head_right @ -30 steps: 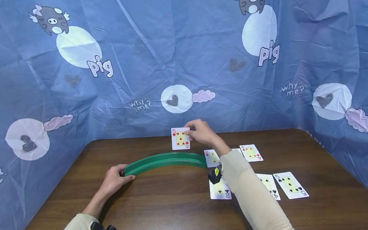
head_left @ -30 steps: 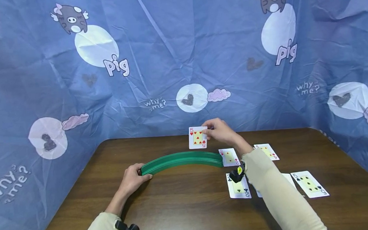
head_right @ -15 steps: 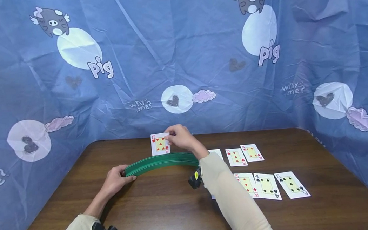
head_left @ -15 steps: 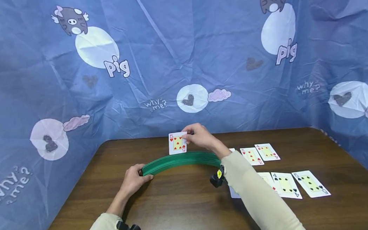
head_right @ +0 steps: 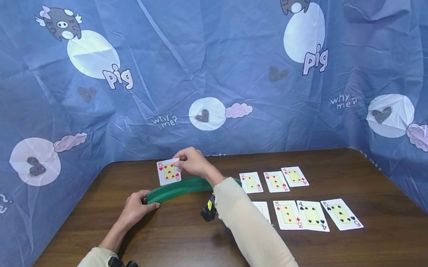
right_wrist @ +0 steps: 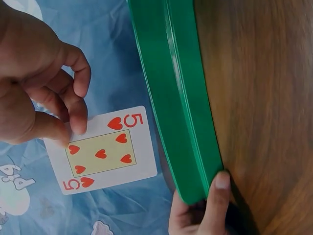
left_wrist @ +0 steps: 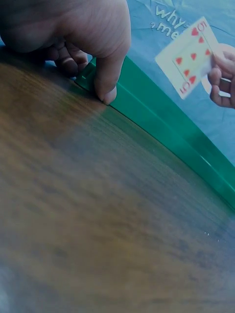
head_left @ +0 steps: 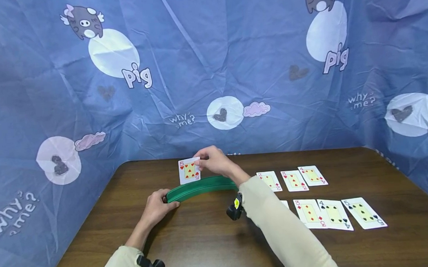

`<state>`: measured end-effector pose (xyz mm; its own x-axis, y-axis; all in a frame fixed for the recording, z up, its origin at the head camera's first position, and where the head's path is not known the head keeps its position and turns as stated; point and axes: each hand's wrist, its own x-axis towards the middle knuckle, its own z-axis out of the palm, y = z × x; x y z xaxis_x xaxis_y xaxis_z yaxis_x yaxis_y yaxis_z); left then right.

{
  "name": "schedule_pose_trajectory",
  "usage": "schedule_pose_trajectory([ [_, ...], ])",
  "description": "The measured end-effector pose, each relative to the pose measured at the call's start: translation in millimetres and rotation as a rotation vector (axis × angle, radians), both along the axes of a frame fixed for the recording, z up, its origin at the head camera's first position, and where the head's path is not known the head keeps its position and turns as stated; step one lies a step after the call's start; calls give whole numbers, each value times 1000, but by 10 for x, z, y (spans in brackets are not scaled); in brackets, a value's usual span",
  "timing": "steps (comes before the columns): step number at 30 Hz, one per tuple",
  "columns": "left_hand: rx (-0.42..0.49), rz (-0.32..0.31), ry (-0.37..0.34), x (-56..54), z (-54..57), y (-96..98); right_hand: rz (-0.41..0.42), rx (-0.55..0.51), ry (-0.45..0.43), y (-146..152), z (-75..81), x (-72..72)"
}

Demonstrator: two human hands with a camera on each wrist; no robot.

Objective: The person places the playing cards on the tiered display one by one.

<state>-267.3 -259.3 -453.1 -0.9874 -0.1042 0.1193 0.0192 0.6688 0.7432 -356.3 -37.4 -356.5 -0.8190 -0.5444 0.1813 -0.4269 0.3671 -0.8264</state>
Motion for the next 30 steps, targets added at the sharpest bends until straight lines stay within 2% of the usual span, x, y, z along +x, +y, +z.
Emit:
schedule_pose_trajectory([
  [9, 13, -11, 39, 4, -12, 9, 35, -19, -20, -205, -13, 64],
  [21, 16, -21, 21, -10, -2, 1, 31, -24, -39, -297, -44, 85],
  [30, 15, -21, 8, 6, 8, -10, 23, 18, -51, -329, -91, 89],
])
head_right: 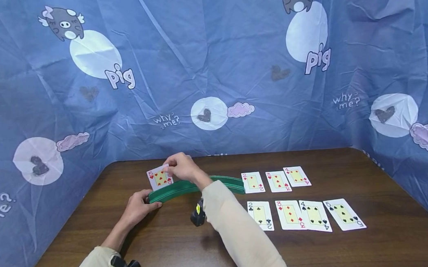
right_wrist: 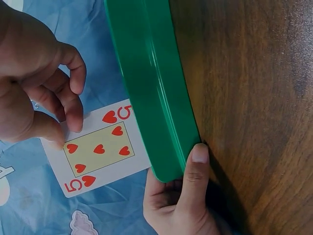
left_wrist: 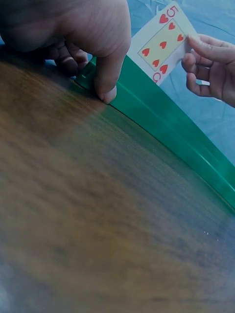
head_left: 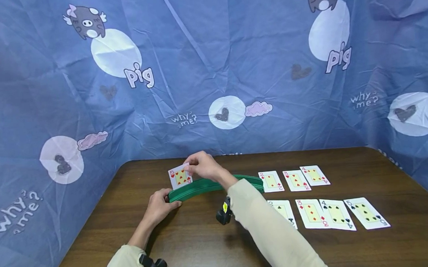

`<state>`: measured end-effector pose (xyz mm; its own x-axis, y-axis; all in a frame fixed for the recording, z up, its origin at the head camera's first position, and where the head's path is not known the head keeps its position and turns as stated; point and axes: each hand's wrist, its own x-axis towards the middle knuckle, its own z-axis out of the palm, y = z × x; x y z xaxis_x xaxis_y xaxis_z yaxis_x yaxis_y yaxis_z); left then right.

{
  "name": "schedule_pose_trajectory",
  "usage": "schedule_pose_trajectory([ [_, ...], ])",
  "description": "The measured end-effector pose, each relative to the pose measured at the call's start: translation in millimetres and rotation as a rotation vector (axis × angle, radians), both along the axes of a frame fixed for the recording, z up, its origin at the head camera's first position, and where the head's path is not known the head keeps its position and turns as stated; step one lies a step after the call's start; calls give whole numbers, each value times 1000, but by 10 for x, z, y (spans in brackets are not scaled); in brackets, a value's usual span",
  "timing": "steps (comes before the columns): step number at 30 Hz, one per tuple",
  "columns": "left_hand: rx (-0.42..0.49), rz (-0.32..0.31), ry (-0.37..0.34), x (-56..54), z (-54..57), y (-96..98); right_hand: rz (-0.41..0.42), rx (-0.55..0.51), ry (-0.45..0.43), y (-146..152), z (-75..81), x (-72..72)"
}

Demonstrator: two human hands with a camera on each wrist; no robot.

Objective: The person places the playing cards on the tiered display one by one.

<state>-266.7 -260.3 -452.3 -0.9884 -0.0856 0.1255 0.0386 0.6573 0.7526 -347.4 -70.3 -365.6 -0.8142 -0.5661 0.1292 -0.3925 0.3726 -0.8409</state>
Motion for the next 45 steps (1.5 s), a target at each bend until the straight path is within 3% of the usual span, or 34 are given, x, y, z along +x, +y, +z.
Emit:
schedule_pose_trajectory([
  [9, -2, 1, 0, -4, 4, 10, 3, 14, -24, 6, -58, 2],
  [21, 3, -2, -10, -9, 12, 37, -8, 2, -23, 139, 8, 19],
  [39, -25, -3, 2, 22, 14, 23, -15, -54, -22, 766, 53, 3],
  [45, -42, -7, -1, 38, 21, 48, -57, -67, -6, 1155, 26, -3],
])
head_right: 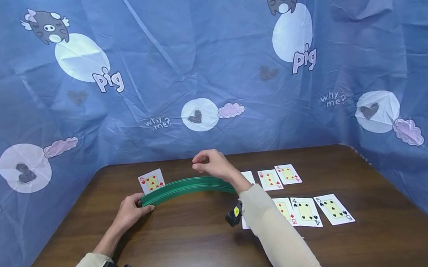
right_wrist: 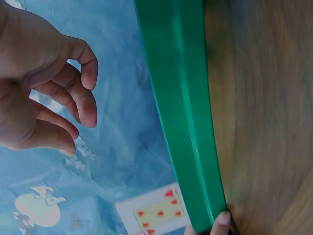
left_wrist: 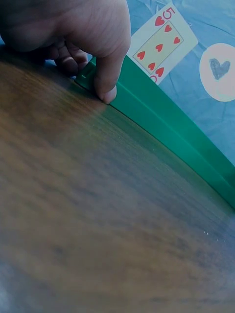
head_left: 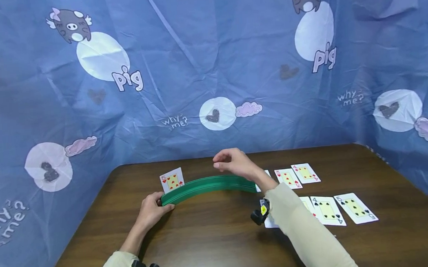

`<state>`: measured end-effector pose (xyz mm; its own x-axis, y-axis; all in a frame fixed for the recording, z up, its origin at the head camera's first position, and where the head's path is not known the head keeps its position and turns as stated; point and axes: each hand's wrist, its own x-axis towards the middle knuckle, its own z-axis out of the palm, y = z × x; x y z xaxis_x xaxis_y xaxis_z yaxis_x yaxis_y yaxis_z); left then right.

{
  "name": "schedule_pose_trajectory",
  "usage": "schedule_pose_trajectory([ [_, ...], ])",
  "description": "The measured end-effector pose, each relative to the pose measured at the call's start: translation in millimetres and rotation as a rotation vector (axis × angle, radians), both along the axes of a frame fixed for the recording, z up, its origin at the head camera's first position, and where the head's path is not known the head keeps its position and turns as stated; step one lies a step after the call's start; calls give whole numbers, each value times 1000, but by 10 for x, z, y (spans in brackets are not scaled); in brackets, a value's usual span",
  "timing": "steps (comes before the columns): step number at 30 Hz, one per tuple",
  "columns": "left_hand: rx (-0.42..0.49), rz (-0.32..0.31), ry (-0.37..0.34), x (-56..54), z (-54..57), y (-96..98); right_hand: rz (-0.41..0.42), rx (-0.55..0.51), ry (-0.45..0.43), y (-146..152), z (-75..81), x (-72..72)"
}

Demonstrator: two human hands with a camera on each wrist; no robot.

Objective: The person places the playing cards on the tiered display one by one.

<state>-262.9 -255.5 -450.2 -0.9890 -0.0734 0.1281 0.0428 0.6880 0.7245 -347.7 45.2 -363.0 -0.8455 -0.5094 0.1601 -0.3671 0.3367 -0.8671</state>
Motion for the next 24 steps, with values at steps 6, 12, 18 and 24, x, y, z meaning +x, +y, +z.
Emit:
schedule_pose_trajectory([
  [6, -2, 3, -12, -2, 1, -2, -53, -20, 41, 436, -11, 16],
  [12, -9, -1, -1, -26, 2, 9, -129, 6, 48, 948, -47, 92],
  [18, -11, -10, 4, -25, 1, 16, -223, 65, 62, 1387, -131, 167],
  [24, -3, -8, 6, 7, -6, 21, -280, 95, 71, 1683, -182, 251],
])
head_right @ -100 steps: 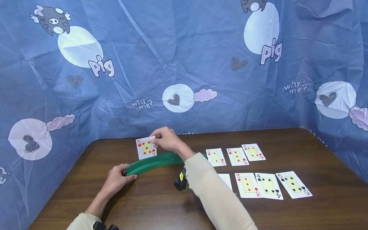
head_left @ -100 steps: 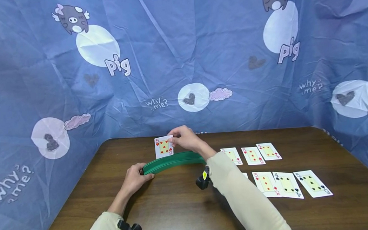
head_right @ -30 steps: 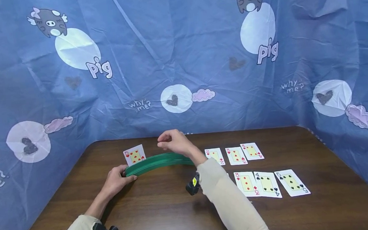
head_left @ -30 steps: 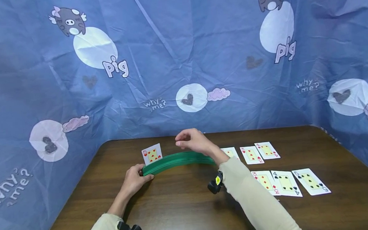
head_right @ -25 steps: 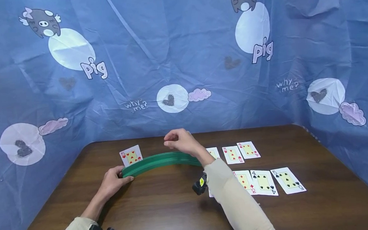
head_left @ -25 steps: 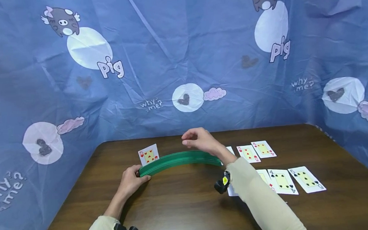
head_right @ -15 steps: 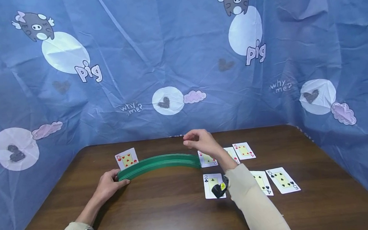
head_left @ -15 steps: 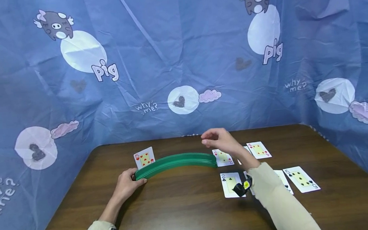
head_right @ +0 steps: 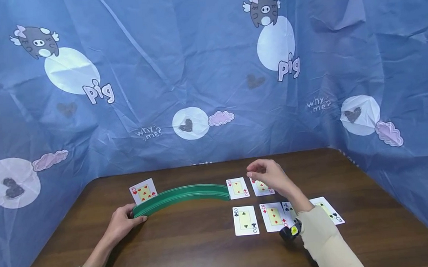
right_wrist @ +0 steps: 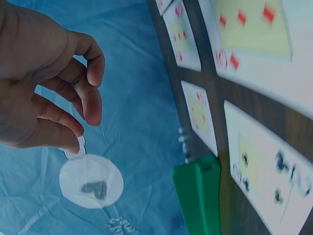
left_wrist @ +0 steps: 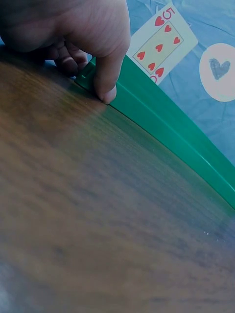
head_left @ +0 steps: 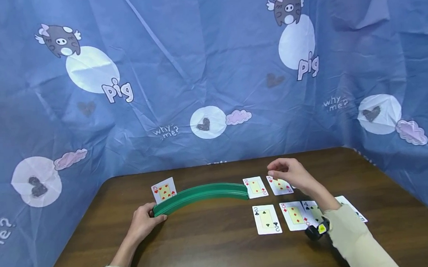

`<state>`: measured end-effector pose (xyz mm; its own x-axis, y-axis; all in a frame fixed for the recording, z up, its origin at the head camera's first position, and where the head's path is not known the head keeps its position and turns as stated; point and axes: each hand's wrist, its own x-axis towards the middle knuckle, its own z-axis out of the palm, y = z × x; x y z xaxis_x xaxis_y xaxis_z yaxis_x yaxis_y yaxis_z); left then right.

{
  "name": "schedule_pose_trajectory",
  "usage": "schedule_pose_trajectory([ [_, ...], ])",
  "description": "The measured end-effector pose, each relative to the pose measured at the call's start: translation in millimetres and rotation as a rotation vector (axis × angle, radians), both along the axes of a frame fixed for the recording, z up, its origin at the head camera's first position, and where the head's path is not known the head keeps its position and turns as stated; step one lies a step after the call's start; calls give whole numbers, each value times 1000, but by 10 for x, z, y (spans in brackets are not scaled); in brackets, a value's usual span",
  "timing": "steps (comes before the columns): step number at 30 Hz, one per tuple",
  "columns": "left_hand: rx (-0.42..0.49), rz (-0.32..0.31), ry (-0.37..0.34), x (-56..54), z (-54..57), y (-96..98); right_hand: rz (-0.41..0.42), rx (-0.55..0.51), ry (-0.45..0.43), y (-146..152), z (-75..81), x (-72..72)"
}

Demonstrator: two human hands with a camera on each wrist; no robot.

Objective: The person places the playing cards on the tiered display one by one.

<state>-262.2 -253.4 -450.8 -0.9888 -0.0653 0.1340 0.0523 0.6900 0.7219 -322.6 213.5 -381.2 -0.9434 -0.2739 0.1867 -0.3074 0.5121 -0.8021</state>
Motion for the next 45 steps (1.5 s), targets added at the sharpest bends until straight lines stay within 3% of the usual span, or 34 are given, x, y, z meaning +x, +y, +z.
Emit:
schedule_pose_trajectory([
  [14, 10, 7, 15, 0, -10, 10, -79, 88, 44, 476, -61, 93],
  [33, -1, 4, 24, 11, -17, 11, -136, 248, -5, 1067, -174, 261],
  [45, 0, 2, 24, 14, -9, 19, -45, 337, -9, 1483, -280, 400],
])
